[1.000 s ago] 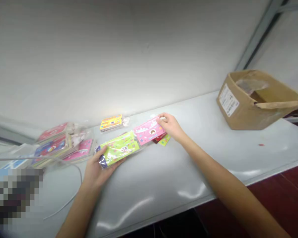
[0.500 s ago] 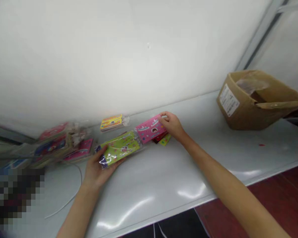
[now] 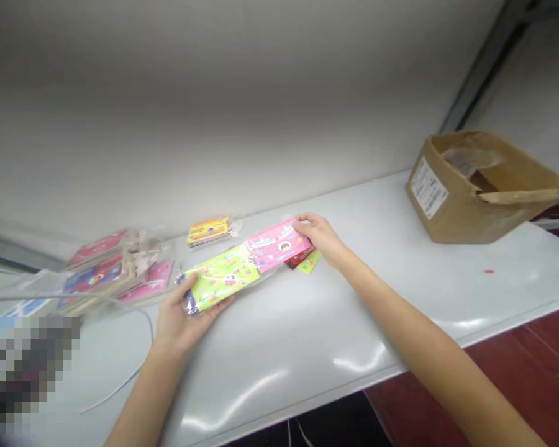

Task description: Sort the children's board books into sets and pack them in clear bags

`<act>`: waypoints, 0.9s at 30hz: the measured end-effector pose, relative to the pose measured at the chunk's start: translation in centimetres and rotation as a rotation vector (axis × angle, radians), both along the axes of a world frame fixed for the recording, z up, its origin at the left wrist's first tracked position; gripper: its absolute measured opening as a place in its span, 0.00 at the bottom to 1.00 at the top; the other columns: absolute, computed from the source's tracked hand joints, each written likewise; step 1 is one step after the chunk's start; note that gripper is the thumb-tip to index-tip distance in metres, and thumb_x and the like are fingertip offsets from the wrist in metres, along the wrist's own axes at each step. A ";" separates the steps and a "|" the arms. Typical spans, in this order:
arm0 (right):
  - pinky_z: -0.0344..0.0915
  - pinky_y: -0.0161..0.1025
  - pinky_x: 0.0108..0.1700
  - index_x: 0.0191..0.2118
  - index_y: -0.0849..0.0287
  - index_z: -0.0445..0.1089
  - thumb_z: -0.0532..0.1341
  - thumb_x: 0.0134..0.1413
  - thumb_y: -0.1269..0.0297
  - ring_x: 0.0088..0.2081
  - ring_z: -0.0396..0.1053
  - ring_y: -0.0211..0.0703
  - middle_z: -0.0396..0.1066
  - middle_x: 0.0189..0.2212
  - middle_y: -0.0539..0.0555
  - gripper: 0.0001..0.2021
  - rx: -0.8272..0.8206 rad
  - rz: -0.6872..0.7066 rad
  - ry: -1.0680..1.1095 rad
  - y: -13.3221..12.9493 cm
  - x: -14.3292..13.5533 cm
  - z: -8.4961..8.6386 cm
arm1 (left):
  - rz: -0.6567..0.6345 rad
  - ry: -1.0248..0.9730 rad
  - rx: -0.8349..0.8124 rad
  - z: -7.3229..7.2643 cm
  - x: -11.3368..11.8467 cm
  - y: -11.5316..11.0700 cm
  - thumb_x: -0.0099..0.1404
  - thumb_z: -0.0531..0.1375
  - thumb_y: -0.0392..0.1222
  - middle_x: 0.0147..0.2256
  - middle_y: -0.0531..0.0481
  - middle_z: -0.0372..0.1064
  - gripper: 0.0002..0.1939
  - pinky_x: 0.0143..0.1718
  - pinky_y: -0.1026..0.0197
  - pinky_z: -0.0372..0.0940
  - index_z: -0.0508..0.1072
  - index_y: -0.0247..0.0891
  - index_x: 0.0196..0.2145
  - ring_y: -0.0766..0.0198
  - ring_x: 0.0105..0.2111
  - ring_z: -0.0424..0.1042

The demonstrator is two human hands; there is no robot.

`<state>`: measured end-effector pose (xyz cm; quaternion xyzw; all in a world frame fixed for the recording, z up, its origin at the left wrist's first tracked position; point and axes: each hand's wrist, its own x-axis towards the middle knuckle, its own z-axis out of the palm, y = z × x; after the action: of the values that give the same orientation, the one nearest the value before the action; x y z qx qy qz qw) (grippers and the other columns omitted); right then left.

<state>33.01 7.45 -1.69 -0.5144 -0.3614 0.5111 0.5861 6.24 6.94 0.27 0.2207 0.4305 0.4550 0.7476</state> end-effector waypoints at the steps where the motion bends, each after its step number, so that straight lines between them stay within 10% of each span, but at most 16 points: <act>1: 0.61 0.31 0.24 0.32 0.58 0.66 0.64 0.41 0.58 0.22 0.65 0.34 0.70 0.22 0.47 0.12 0.001 0.007 0.022 -0.1 0.0 0.1 | 0.002 0.002 -0.001 0.0 0.0 0.0 0.60 0.57 0.35 0.37 0.45 0.76 0.07 0.43 0.45 0.70 0.72 0.37 0.37 0.53 0.37 0.76; 17: 0.46 0.29 0.16 0.24 0.61 0.71 0.62 0.47 0.52 0.14 0.49 0.27 0.56 0.12 0.43 0.15 0.060 0.467 -0.220 -1.1 -1.9 -0.1 | -0.037 -0.003 -0.001 0.0 0.4 -0.2 0.61 0.56 0.35 0.40 0.42 0.76 0.15 0.47 0.45 0.68 0.71 0.35 0.46 0.51 0.41 0.74; 27: 0.62 0.30 0.24 0.41 0.59 0.75 0.62 0.49 0.56 0.29 0.67 0.35 0.75 0.39 0.56 0.15 0.065 0.631 -0.142 -1.7 -2.3 0.4 | -0.045 0.025 0.011 -0.2 0.5 -0.1 0.61 0.56 0.35 0.38 0.43 0.76 0.13 0.47 0.48 0.68 0.71 0.35 0.44 0.53 0.40 0.75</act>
<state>30.69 5.75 -1.31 -0.3926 -0.5592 0.6185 0.3881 6.70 6.80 0.05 0.2401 0.4321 0.4377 0.7510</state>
